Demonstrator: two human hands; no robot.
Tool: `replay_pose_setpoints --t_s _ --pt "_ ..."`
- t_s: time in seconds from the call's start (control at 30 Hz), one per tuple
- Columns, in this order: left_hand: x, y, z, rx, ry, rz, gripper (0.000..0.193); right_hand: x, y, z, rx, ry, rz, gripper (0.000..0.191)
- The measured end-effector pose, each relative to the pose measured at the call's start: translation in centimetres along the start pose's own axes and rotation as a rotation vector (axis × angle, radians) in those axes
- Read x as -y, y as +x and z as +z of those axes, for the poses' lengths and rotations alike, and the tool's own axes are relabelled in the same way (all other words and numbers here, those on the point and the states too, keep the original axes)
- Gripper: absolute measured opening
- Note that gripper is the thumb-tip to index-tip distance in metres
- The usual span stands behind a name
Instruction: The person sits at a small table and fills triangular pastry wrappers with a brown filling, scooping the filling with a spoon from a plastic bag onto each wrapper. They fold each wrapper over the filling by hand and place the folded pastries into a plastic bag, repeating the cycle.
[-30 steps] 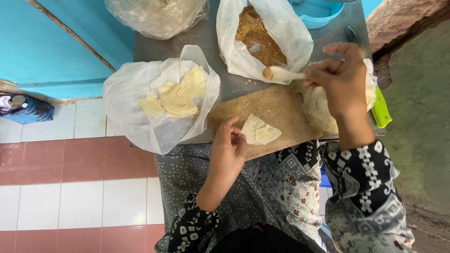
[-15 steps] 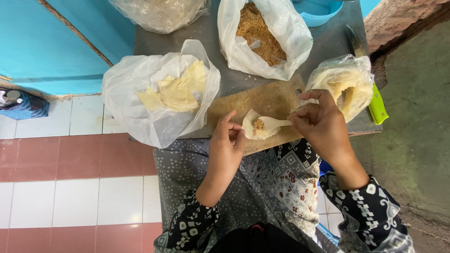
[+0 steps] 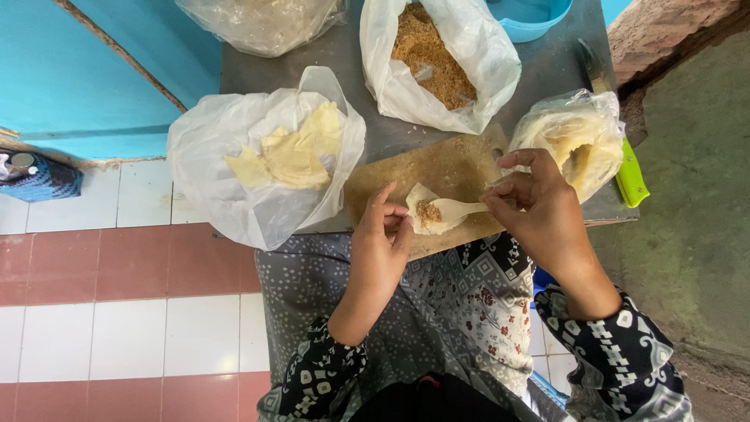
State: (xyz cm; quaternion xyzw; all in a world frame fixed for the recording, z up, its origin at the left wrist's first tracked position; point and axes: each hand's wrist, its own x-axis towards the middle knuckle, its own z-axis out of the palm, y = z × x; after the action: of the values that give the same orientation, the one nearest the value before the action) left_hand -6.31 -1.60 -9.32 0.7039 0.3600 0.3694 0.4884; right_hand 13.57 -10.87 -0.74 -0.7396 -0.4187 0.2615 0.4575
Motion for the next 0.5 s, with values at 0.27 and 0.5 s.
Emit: replay_pose_setpoints --t_s 0.27,0.5 --pt "0.6 -0.2 0.3 0.040 -0.060 0.027 0.047 -2.7 1.3 -1.3 0.031 0.274 0.046 0.044" --pt "0.6 0.3 0.3 0.043 0.084 0.080 0.055 -4.6 9.2 -0.9 -0.253 0.466 -0.233 0.041"
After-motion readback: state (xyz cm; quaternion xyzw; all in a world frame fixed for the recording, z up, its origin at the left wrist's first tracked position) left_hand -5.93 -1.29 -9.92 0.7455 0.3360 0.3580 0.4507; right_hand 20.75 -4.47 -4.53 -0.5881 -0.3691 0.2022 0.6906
